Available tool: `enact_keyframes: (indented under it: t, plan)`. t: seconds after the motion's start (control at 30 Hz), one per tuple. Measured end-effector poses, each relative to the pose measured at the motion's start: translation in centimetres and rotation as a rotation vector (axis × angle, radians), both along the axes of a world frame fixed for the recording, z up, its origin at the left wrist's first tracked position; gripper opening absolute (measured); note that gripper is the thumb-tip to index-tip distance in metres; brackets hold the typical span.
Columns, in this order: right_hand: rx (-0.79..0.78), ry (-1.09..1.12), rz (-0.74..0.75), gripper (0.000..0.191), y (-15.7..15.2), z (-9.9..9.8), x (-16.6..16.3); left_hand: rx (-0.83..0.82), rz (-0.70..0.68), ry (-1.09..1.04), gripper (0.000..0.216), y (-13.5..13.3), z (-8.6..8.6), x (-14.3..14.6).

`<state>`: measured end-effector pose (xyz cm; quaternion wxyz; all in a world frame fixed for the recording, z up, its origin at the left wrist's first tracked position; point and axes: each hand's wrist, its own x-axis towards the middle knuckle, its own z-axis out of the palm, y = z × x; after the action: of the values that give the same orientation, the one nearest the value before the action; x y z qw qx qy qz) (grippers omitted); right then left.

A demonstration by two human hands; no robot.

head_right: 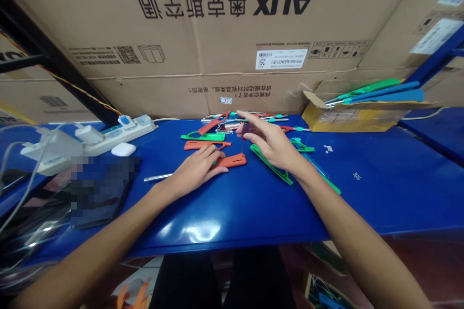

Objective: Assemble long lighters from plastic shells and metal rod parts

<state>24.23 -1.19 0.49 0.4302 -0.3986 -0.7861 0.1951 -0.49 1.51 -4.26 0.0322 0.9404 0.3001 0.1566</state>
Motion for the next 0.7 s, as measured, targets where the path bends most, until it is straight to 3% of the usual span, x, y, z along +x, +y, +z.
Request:
enact_keyframes:
  t: [0.2,0.33,0.4,0.57,0.7]
  plan:
    - [0.205,-0.088,-0.149,0.026,0.04,0.13,-0.18,-0.022,0.010,-0.008,0.042,-0.04,-0.06,0.00]
    - [0.051,-0.026,-0.008,0.036,-0.15,0.45,-0.21,-0.026,0.016,-0.005,0.040,-0.10,0.02,0.02]
    - [-0.006,0.065,-0.013,0.037,-0.14,0.34,-0.11,-0.030,0.020,-0.007,0.040,-0.12,0.03,0.00]
    - [0.094,0.086,-0.154,0.025,-0.08,0.06,-0.27,-0.042,0.012,-0.021,0.040,-0.18,0.05,-0.05]
    - [0.086,-0.060,-0.038,0.041,-0.30,0.53,-0.16,-0.038,0.014,-0.014,0.041,-0.10,0.02,-0.03]
